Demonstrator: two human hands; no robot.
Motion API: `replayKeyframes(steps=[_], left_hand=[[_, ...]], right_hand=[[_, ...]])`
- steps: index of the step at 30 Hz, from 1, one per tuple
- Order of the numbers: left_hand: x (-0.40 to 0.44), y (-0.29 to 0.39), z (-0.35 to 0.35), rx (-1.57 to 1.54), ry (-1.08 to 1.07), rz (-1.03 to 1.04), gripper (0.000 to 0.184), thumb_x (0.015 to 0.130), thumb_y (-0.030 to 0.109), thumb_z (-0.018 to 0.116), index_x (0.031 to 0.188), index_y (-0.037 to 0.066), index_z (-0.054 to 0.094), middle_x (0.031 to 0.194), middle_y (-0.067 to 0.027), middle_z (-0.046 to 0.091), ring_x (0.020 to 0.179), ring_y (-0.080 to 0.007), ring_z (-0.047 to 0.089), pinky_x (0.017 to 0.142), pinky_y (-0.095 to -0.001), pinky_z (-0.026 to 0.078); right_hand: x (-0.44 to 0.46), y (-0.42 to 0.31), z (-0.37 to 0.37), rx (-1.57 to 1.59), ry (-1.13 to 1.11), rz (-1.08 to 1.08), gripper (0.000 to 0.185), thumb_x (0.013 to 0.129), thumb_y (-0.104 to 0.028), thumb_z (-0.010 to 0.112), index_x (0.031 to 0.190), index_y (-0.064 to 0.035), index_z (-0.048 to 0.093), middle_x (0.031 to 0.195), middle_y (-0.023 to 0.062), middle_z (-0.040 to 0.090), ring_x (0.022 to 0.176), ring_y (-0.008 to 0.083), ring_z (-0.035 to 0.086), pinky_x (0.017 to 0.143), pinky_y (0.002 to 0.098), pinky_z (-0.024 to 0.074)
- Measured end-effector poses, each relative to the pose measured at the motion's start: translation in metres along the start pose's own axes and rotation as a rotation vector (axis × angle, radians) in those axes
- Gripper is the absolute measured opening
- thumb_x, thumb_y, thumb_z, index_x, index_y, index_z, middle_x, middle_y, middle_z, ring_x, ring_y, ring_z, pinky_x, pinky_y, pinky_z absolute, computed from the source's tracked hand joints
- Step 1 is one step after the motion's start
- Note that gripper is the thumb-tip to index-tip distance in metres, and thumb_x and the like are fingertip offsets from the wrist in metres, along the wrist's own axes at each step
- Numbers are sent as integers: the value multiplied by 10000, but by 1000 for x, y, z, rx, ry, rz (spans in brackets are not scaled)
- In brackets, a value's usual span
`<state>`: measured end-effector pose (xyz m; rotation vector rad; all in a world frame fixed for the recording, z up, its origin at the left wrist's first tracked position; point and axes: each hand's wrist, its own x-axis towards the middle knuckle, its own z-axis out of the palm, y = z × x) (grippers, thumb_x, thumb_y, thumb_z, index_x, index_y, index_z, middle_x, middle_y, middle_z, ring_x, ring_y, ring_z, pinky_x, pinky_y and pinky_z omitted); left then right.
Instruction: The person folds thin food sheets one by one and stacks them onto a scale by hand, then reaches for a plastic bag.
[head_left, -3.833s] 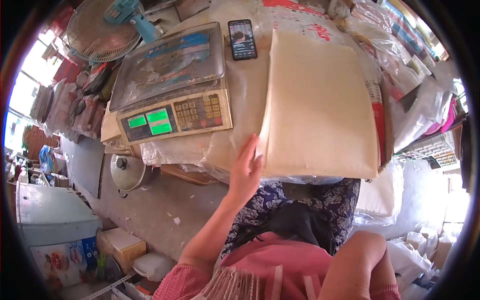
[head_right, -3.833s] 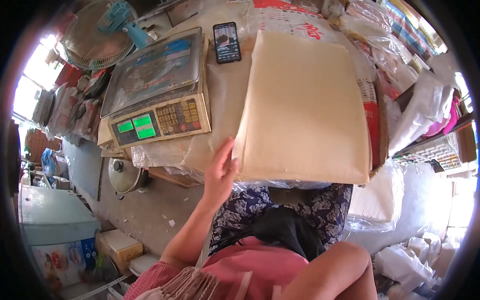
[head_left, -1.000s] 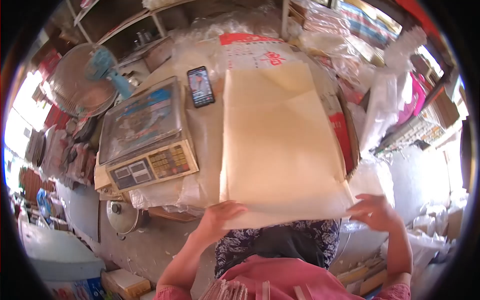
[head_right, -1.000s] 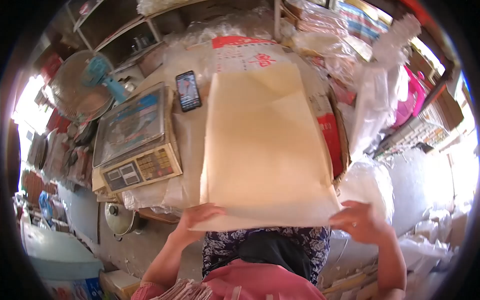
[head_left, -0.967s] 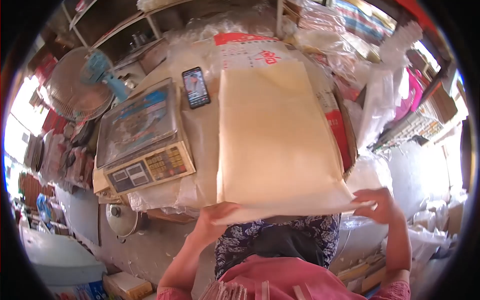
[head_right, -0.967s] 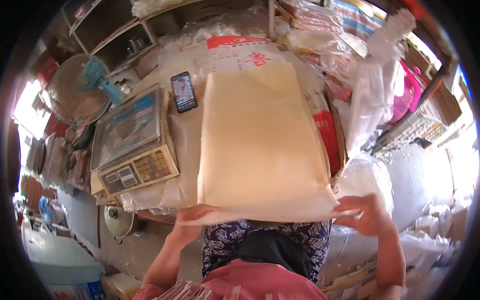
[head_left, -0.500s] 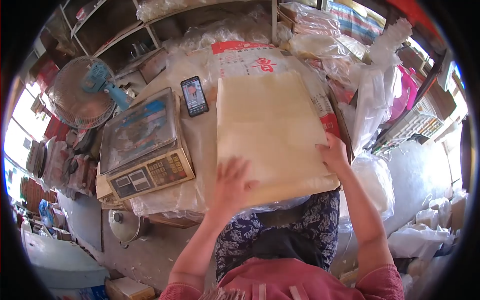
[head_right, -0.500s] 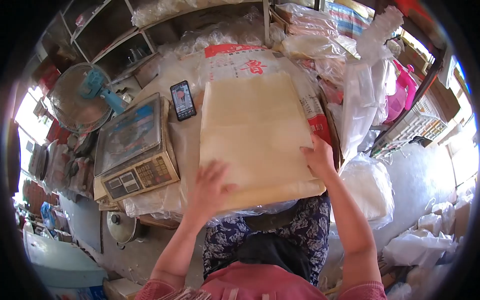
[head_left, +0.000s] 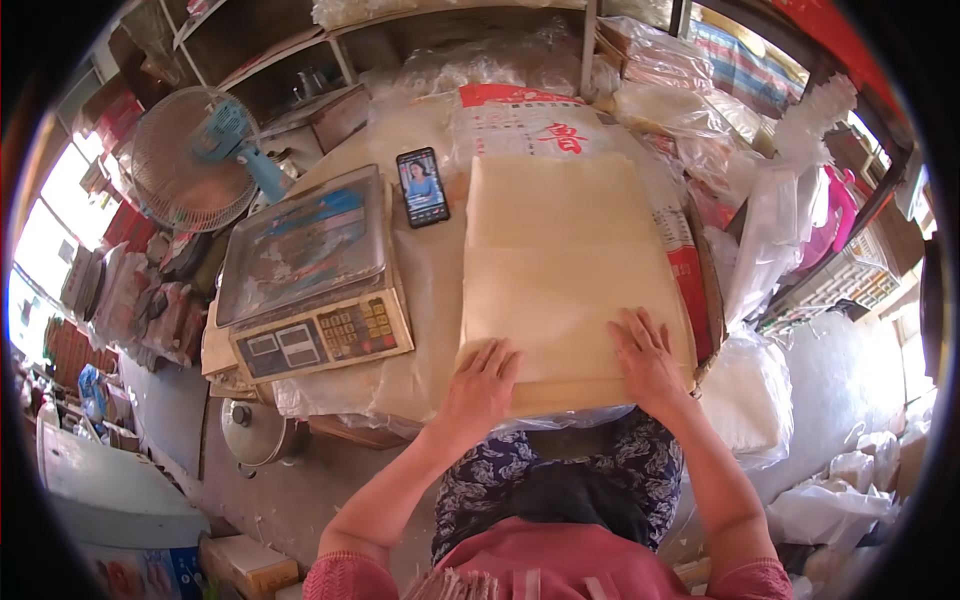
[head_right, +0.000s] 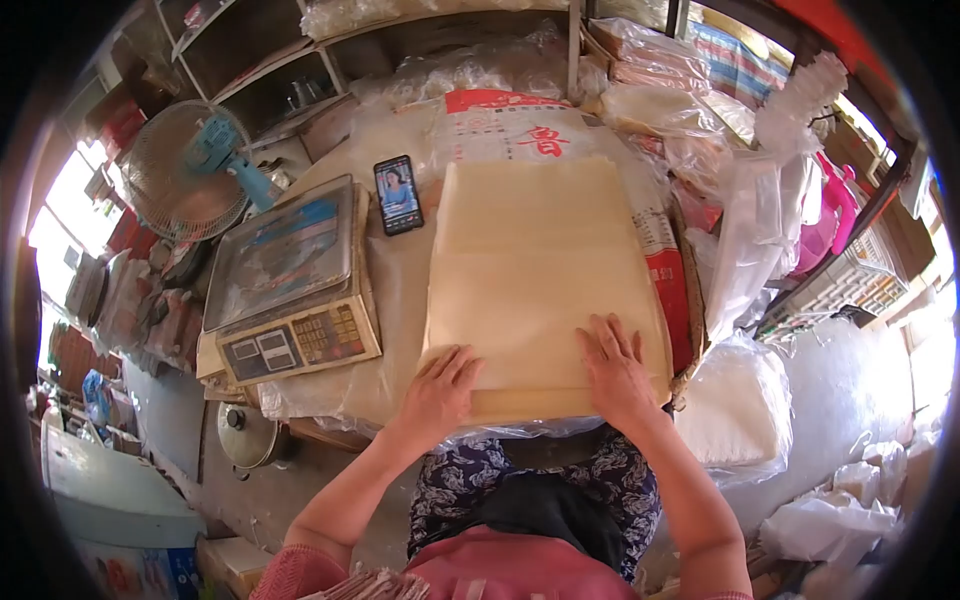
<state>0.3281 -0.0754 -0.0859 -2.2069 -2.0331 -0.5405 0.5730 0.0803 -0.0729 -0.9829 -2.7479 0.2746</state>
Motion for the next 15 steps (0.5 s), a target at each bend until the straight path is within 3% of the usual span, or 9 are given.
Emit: replayKeyframes(steps=[3, 6, 7, 9, 10, 13, 14, 15], left_hand=[[-1, -2, -16, -40, 6, 7, 355, 788, 92, 633, 1131, 22, 571, 1170, -157, 603, 1117, -339, 578, 973, -400, 445], [13, 22, -48, -123, -87, 7, 391, 765, 45, 639, 1148, 19, 561, 1125, -155, 626, 1078, -351, 595, 961, -396, 452], [20, 27, -54, -146, -134, 15, 419, 760, 32, 641, 1170, 18, 554, 1123, -159, 627, 1074, -358, 595, 960, -395, 452], [27, 24, -54, -181, 237, 50, 471, 773, 26, 645, 1229, 15, 523, 1190, -163, 602, 1126, -336, 576, 987, -391, 433], [29, 22, -54, -197, 422, 69, 498, 780, 23, 647, 1258, 14, 508, 1224, -166, 589, 1153, -324, 567, 1001, -389, 424], [25, 11, -59, -630, 868, -426, 546, 797, 22, 667, 1310, -9, 482, 1323, -207, 508, 1258, -306, 486, 1040, -404, 390], [19, 3, -50, -567, 831, -463, 564, 792, 25, 678, 1318, -6, 476, 1355, -200, 483, 1280, -299, 464, 1046, -397, 382], [10, -9, -32, -505, 792, -500, 582, 788, 28, 689, 1325, -3, 470, 1386, -193, 457, 1302, -291, 442, 1052, -391, 374]], right_hand=[[3, -20, -16, 101, -54, 66, 450, 933, -182, 523, 1353, -41, 445, 1426, 231, 381, 1365, 383, 328, 1114, 545, 252], [15, -74, -42, 230, 53, -235, 492, 883, -123, 564, 1352, -40, 442, 1341, 223, 488, 1302, 359, 429, 1087, 527, 304], [24, -82, -42, 150, 11, -239, 518, 859, -99, 573, 1356, -45, 437, 1304, 212, 522, 1266, 349, 466, 1071, 520, 324], [40, -89, -43, -12, -71, -243, 578, 811, -51, 591, 1365, -55, 426, 1229, 190, 589, 1193, 329, 542, 1038, 507, 366], [42, -84, -40, -12, 159, -295, 550, 742, -10, 591, 1285, -51, 515, 1140, 145, 642, 1091, 296, 609, 992, 488, 413], [27, -77, -88, 247, 343, -551, 425, 729, -12, 594, 1153, -40, 613, 1137, 126, 642, 1072, 302, 612, 966, 463, 437], [19, -75, -100, 247, 349, -613, 338, 711, -17, 611, 1043, -44, 666, 1123, 111, 649, 1078, 302, 609, 947, 448, 451], [11, -69, -95, 290, 307, -551, 340, 715, -23, 622, 1051, -46, 665, 1120, 110, 650, 1080, 308, 607, 945, 448, 453]])
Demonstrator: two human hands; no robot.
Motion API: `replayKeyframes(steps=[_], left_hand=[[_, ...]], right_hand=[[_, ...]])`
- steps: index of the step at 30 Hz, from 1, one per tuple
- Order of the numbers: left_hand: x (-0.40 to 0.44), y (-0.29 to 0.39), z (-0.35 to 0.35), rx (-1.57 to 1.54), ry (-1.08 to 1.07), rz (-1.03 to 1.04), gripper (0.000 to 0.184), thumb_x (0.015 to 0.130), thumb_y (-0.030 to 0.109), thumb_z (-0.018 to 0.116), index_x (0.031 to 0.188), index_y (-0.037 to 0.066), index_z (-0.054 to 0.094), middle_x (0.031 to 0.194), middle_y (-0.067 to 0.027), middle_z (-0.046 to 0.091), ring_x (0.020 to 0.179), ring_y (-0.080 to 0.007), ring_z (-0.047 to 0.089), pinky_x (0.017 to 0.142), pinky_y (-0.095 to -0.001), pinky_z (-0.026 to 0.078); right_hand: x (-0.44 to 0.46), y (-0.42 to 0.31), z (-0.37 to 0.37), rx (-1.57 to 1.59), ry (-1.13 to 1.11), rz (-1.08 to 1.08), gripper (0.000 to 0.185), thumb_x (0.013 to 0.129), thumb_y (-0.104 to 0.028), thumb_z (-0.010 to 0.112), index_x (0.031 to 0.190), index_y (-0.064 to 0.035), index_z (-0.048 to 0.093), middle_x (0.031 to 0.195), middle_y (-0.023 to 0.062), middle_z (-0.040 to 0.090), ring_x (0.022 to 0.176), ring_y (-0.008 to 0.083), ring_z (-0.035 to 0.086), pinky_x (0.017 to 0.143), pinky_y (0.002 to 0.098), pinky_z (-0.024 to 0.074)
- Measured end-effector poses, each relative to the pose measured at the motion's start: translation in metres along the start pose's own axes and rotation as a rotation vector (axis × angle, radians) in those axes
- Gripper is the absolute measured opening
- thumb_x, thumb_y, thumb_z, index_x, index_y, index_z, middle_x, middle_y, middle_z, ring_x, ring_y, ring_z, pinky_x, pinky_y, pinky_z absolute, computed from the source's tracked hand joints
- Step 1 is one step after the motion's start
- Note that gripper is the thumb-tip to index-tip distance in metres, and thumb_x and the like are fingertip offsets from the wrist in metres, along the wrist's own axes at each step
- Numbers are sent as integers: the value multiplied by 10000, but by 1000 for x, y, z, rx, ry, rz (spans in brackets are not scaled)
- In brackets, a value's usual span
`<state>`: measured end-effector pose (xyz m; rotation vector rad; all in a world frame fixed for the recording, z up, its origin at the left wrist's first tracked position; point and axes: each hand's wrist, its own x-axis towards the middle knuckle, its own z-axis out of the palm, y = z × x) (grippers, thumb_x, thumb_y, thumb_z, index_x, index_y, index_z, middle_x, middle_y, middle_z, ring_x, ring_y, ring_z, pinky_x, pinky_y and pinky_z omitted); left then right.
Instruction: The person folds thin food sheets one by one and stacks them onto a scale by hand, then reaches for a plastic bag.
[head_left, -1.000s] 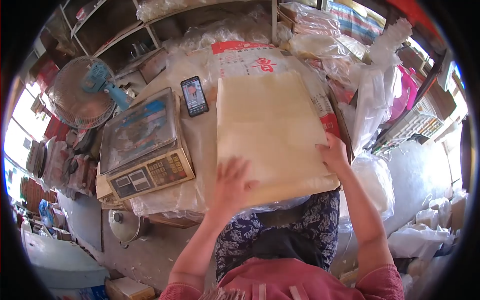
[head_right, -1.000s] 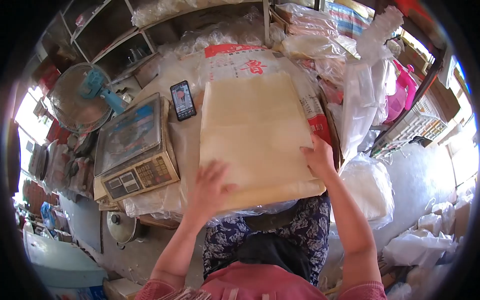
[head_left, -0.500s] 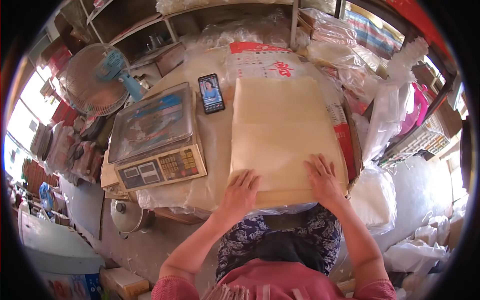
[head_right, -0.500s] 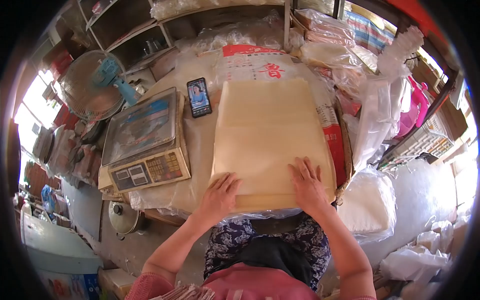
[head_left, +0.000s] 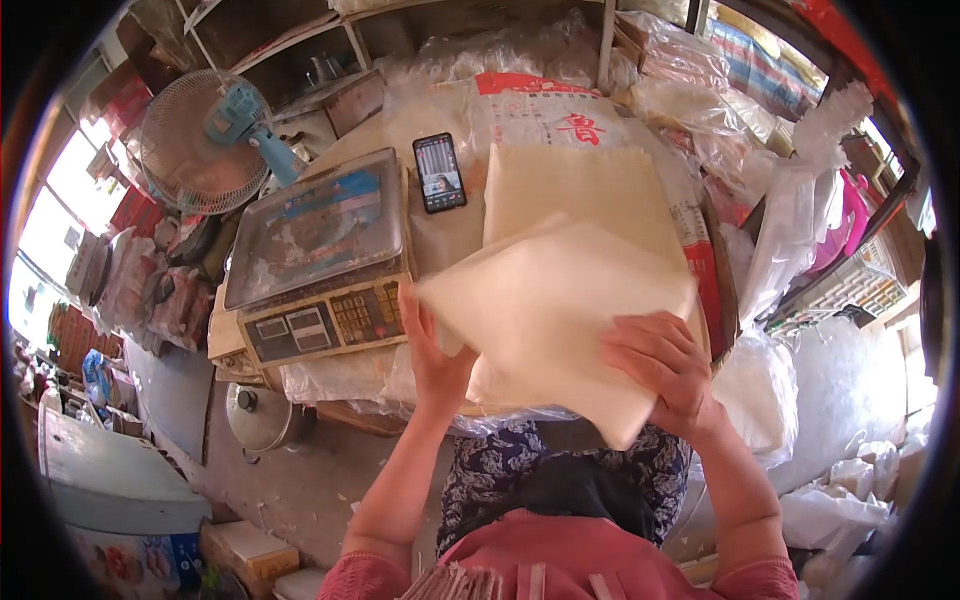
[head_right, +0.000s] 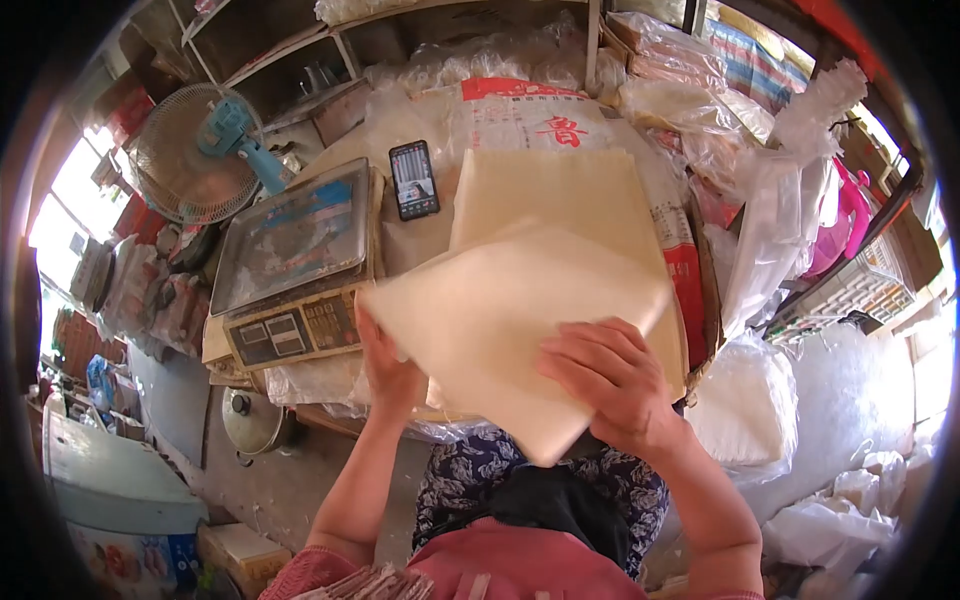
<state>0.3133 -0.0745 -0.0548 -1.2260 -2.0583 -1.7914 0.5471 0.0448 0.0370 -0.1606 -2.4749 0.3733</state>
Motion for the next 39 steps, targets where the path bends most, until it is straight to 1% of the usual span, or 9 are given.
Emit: replayKeyframes(steps=[6, 10, 15, 21, 24, 27, 30, 34, 39], left_hand=[[-20, -17, -11, -180, -531, -215, 476, 790, 92, 727, 1235, 25, 572, 1226, -136, 600, 1216, -257, 525, 1038, -379, 384], [-10, 1, 4, -4, -571, -444, 516, 809, 207, 744, 1255, 19, 564, 1292, -164, 558, 1243, -278, 495, 1027, -424, 386], [-10, -2, 30, 481, -689, 385, 683, 827, 380, 693, 1366, 37, 452, 1442, -220, 363, 1330, -402, 349, 1088, -499, 301], [-3, -16, 32, 596, -804, 546, 607, 801, 326, 699, 1302, 40, 510, 1324, -148, 518, 1263, -349, 454, 1105, -475, 292], [16, -46, 27, 467, -956, 431, 562, 774, 245, 726, 1250, 24, 526, 1182, -145, 611, 1152, -319, 547, 1049, -452, 374], [54, 14, -4, 228, -1125, -338, 519, 774, 180, 722, 1224, 10, 527, 1075, -141, 655, 1081, -328, 591, 965, -434, 452], [38, -16, 22, -317, -724, -519, 548, 807, 170, 711, 1286, 20, 493, 1172, -156, 619, 1091, -341, 594, 895, -434, 493], [36, -1, 73, 371, -591, -123, 591, 906, 324, 598, 1391, 40, 414, 1402, -198, 437, 1287, -340, 447, 1037, -451, 382], [8, -34, 105, 580, -696, 179, 669, 947, 493, 438, 1443, 50, 360, 1511, -222, 287, 1436, -337, 202, 1149, -509, 175]], right_hand=[[-90, 48, 32, 713, -108, 765, 289, 787, -84, 683, 1067, -19, 655, 1052, 144, 660, 1022, 248, 626, 881, 349, 475], [-74, 70, 43, 524, -10, 1096, 277, 823, -83, 648, 1091, -13, 649, 927, 133, 677, 891, 208, 635, 823, 305, 475], [-56, 80, 49, 325, -64, 1099, 527, 781, -224, 738, 1250, -54, 569, 1081, 161, 652, 997, 263, 623, 873, 342, 469], [-32, 55, 36, -273, -275, 459, 898, 703, -336, 805, 1440, -114, 343, 1489, 180, 310, 1369, 414, 309, 1088, 432, 349], [-47, 73, 24, -244, -473, 392, 783, 736, -327, 786, 1390, -95, 422, 1448, 178, 384, 1371, 367, 338, 1112, 401, 328], [-63, 86, -1, 114, -397, 366, 584, 785, -338, 742, 1257, -49, 554, 1243, 181, 582, 1201, 324, 542, 996, 391, 437], [-72, 103, 11, 249, -123, 1034, 414, 828, -330, 695, 1088, -13, 639, 929, 156, 689, 911, 297, 669, 812, 408, 501], [-48, 119, 35, -117, -93, 1082, 415, 858, -304, 668, 1141, -8, 602, 804, 152, 677, 740, 342, 654, 721, 439, 500], [-28, 111, 42, -418, -65, 634, 589, 888, -341, 608, 1383, -92, 407, 1275, 188, 521, 1116, 384, 527, 955, 459, 422]])
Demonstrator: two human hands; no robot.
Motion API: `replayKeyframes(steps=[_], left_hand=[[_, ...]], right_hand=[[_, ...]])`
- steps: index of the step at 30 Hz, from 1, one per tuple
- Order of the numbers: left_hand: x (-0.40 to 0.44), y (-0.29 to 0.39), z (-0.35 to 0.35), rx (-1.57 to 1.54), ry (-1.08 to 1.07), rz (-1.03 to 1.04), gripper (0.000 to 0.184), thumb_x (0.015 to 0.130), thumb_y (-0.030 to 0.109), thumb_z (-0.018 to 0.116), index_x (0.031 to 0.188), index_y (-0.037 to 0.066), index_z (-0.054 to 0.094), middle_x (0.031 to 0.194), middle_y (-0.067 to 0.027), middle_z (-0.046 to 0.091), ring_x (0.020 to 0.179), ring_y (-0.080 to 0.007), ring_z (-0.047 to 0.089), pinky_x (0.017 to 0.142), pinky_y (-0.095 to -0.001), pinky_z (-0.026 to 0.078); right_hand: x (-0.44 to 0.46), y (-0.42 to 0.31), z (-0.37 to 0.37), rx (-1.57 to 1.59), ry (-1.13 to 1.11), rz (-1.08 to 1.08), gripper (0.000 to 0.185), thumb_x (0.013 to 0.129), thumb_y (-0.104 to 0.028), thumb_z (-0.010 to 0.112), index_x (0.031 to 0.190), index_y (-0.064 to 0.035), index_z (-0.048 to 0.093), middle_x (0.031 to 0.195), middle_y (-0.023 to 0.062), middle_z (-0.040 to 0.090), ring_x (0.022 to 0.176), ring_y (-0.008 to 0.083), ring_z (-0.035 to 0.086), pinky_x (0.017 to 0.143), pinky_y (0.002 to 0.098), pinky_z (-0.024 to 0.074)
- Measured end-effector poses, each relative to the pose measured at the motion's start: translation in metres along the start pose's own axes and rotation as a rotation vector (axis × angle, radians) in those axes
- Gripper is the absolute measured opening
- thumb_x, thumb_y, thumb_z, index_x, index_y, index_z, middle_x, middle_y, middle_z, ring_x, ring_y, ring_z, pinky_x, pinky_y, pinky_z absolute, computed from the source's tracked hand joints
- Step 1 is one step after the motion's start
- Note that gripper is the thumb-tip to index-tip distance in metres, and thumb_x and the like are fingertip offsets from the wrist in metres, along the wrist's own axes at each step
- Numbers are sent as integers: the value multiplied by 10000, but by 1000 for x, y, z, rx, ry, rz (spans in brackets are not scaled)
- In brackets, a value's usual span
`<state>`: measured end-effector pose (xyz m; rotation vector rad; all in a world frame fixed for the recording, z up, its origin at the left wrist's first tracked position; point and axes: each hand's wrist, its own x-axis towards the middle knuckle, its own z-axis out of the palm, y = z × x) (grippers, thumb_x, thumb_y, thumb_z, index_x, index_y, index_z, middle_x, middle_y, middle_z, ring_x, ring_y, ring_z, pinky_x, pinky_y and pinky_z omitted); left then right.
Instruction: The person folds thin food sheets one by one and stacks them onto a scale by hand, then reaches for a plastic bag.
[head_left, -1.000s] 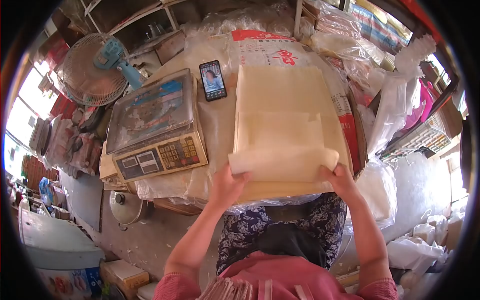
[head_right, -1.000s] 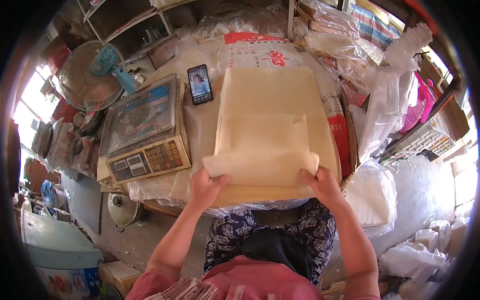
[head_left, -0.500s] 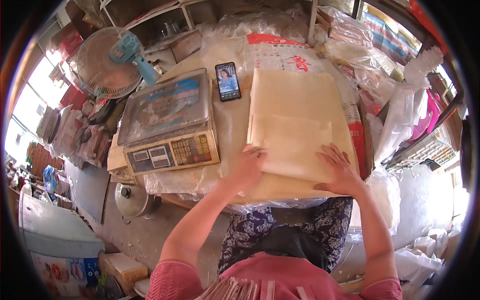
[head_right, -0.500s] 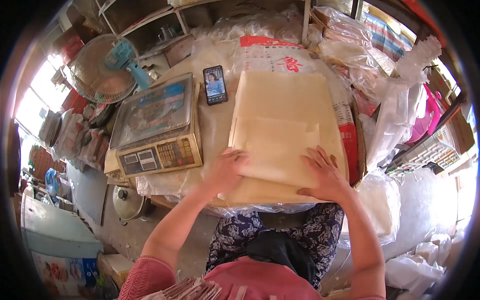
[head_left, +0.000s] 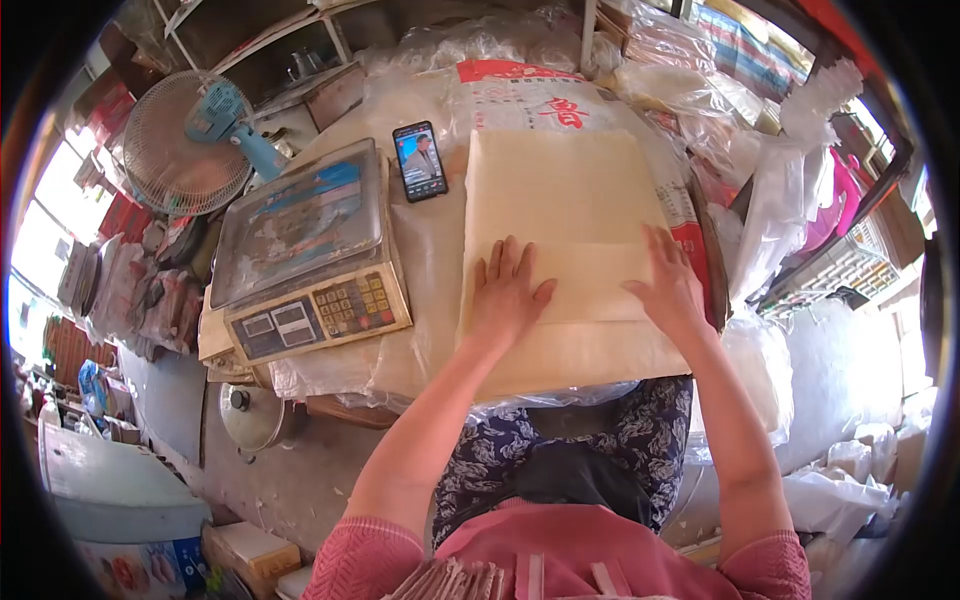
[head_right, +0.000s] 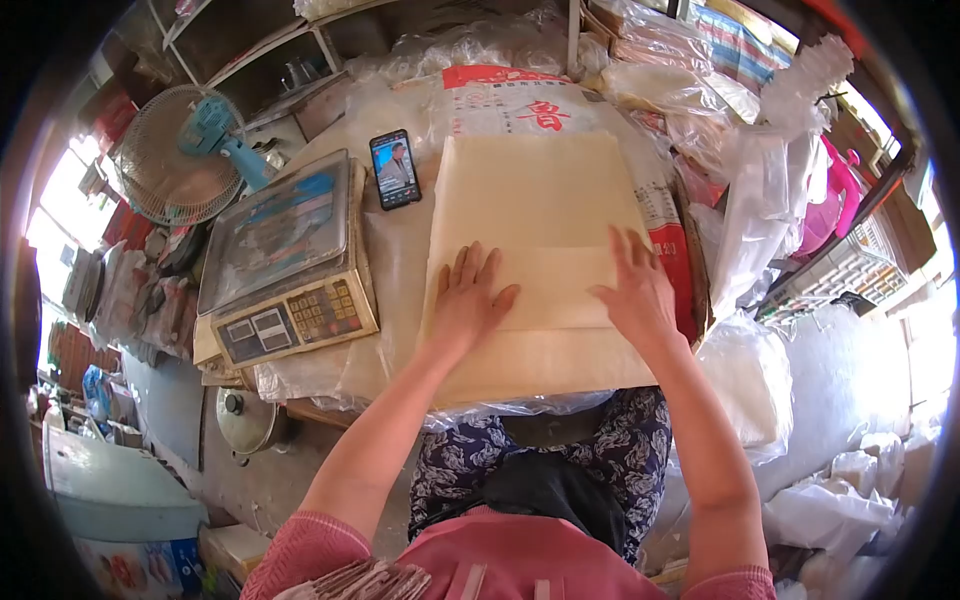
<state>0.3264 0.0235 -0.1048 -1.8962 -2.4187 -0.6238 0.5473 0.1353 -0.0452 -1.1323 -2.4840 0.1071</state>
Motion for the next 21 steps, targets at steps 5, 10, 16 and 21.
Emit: replayKeyframes(steps=[5, 10, 16, 21], left_hand=[[4, 1, -4, -100, 10, -79, 713, 907, 372, 579, 1465, 34, 290, 1504, -234, 282, 1422, -367, 215, 1138, -516, 201], [-39, 37, -20, -989, 398, -276, 826, 805, 48, 652, 1492, 14, 194, 1497, -182, 311, 1377, -305, 304, 1108, -405, 290], [-80, 13, -35, -1542, 151, -353, 962, 664, -170, 563, 1517, 51, 177, 1498, -95, 339, 1317, -185, 400, 979, -294, 440], [-67, -58, -149, -1282, 640, -369, 954, 635, -118, 571, 1503, 13, 196, 1415, -138, 454, 1199, -242, 537, 962, -337, 493]], right_hand=[[-12, 4, 43, -177, -31, -182, 546, 902, -342, 578, 1383, -124, 440, 1451, 173, 359, 1290, 386, 381, 1053, 567, 289], [-46, -55, 11, -80, -220, 99, 480, 896, -348, 585, 1282, -68, 532, 1301, 166, 518, 1248, 387, 432, 1025, 582, 305], [-73, -95, -33, 247, -179, -250, 371, 862, -247, 644, 1152, -21, 598, 1166, 171, 603, 1091, 333, 572, 962, 508, 412], [-66, -122, -161, 796, -148, -472, 206, 806, -154, 639, 930, 9, 665, 925, 151, 674, 917, 316, 652, 758, 383, 525]])
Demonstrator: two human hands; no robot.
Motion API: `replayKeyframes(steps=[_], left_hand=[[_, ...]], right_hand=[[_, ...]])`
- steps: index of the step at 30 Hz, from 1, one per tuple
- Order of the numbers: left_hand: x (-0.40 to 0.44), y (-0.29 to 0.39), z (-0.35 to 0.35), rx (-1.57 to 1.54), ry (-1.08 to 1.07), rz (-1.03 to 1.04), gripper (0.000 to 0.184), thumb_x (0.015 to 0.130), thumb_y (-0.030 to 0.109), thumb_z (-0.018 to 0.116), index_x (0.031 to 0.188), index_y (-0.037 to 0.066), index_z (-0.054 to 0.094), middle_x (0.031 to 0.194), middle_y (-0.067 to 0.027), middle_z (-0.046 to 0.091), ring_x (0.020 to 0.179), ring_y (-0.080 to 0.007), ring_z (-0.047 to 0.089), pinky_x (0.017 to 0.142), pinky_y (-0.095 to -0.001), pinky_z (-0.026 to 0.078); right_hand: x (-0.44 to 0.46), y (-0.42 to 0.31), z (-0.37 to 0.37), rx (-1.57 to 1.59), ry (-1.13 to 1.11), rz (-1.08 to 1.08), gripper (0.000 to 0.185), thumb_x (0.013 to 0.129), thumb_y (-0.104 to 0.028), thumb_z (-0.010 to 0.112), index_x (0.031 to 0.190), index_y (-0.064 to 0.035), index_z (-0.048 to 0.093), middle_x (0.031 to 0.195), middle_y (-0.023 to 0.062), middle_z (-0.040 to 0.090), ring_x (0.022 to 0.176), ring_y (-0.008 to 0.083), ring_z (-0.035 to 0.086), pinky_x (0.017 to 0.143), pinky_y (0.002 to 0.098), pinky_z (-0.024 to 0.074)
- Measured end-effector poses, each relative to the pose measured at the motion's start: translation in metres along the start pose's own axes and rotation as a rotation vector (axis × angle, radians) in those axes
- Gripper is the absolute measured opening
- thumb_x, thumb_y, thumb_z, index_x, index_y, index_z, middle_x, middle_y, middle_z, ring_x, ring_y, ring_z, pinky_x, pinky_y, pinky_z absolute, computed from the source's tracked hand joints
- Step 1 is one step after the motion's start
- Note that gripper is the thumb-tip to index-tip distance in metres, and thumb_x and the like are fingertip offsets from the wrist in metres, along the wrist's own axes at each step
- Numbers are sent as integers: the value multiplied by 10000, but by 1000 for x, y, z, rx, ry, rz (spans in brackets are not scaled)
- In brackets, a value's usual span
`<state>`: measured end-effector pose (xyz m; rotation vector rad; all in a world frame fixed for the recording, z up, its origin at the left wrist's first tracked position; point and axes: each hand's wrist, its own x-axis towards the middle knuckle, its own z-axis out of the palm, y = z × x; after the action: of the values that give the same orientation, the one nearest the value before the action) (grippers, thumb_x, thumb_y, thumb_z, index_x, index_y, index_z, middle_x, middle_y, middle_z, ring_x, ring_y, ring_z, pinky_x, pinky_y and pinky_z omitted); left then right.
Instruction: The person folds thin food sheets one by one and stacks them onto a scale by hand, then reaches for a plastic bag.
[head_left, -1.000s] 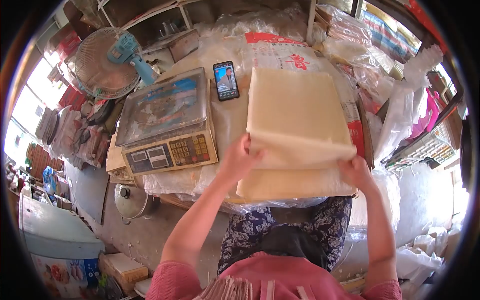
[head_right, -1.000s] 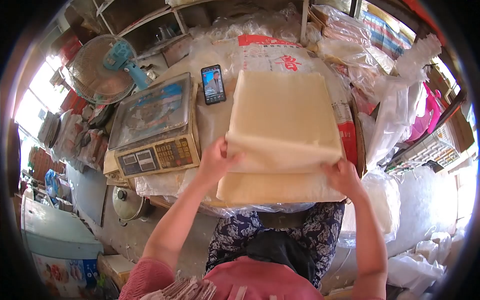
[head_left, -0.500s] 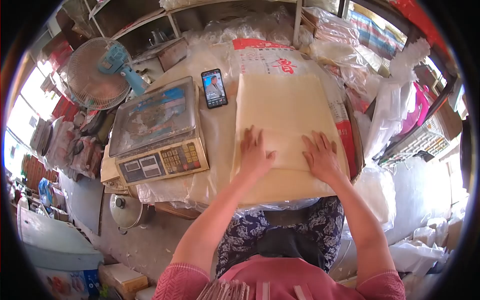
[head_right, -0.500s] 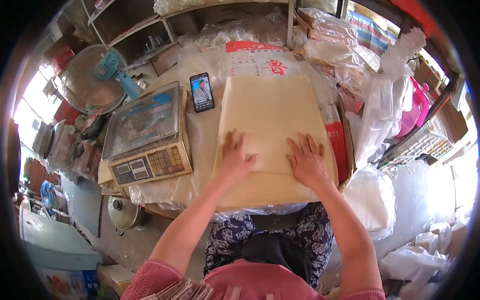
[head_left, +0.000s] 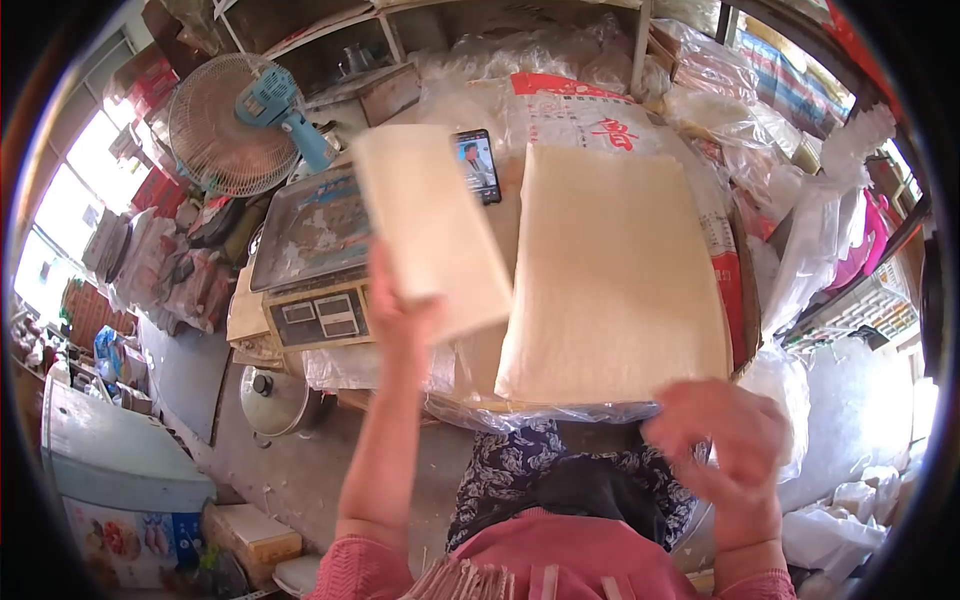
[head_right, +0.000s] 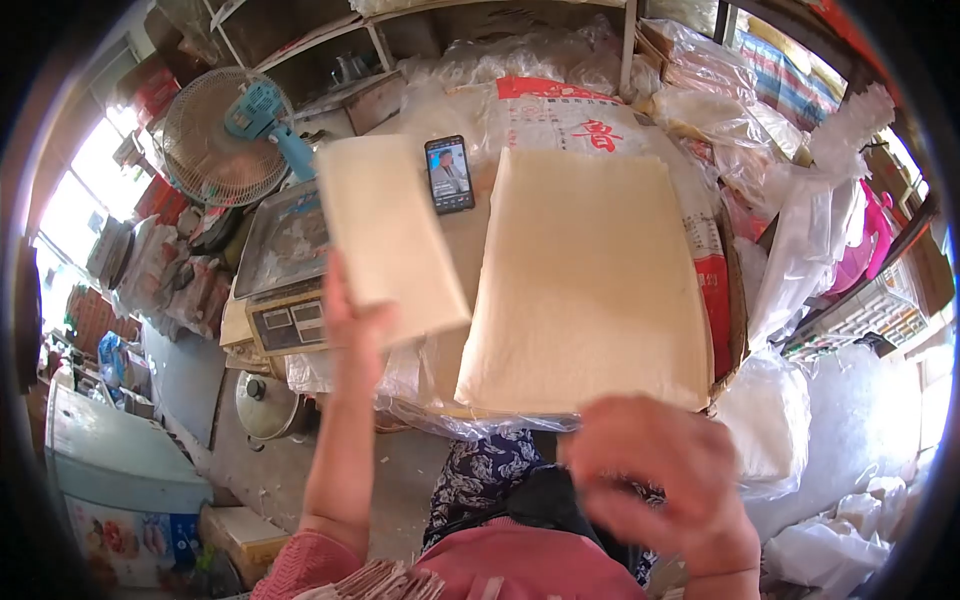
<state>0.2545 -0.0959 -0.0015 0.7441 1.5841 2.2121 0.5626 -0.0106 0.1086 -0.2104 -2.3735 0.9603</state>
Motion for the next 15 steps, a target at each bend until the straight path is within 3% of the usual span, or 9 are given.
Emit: replayKeyframes(steps=[3, 5, 6, 8, 9, 12, 13, 15], left_hand=[[61, 10, -54, 54, 128, 17, 919, 674, -119, 581, 1501, 14, 202, 1389, -144, 476, 1170, -262, 558, 957, -338, 486], [84, 13, -82, 106, 129, -15, 899, 732, -44, 629, 1507, 17, 177, 1430, -184, 416, 1263, -288, 480, 1018, -370, 427], [89, 8, -94, 349, 213, 76, 893, 746, -14, 642, 1507, 17, 177, 1446, -189, 385, 1288, -295, 447, 1035, -381, 402], [93, 6, -97, 833, 369, 264, 883, 774, 46, 670, 1506, 18, 177, 1478, -199, 324, 1337, -310, 379, 1071, -405, 353], [80, 11, -91, 839, 377, 295, 845, 794, 93, 683, 1498, 44, 217, 1497, -179, 267, 1364, -312, 322, 1094, -432, 309], [43, 10, -71, 762, 321, 335, 801, 793, 96, 685, 1479, 73, 272, 1485, -149, 283, 1344, -298, 354, 1081, -441, 324], [35, -4, -73, 664, 281, 366, 782, 789, 73, 676, 1471, 88, 295, 1476, -140, 300, 1353, -293, 347, 1077, -451, 327], [10, -12, -69, 766, 243, 362, 775, 784, 48, 666, 1467, 84, 302, 1473, -136, 308, 1351, -294, 348, 1079, -451, 323]], right_hand=[[1, -19, -7, 247, 166, -361, 302, 846, -224, 617, 1112, -80, 608, 986, 152, 676, 891, 302, 670, 702, 441, 547], [5, -29, -5, 413, 280, -601, 385, 873, -270, 601, 1234, -139, 571, 1026, 152, 678, 874, 293, 682, 664, 480, 561], [7, -34, -3, 493, 339, -722, 429, 887, -293, 594, 1295, -168, 552, 1047, 152, 679, 865, 289, 688, 645, 500, 569], [10, -47, 2, 513, 492, -738, 379, 897, -268, 575, 1263, -184, 524, 1002, 123, 656, 829, 238, 664, 619, 465, 549], [9, -57, 9, 454, 581, -629, 286, 894, -220, 563, 1171, -170, 515, 936, 95, 632, 803, 193, 634, 612, 411, 521], [4, -85, 24, 263, 803, -308, 66, 884, -76, 529, 893, -128, 489, 739, 8, 560, 723, 56, 545, 592, 248, 439], [3, -90, 19, 265, 780, -223, 93, 878, -49, 527, 846, -123, 481, 708, -5, 546, 731, 41, 529, 585, 228, 422], [3, -100, 3, 324, 636, -83, 143, 860, -14, 532, 798, -123, 464, 680, -17, 527, 782, 42, 508, 570, 225, 397]])
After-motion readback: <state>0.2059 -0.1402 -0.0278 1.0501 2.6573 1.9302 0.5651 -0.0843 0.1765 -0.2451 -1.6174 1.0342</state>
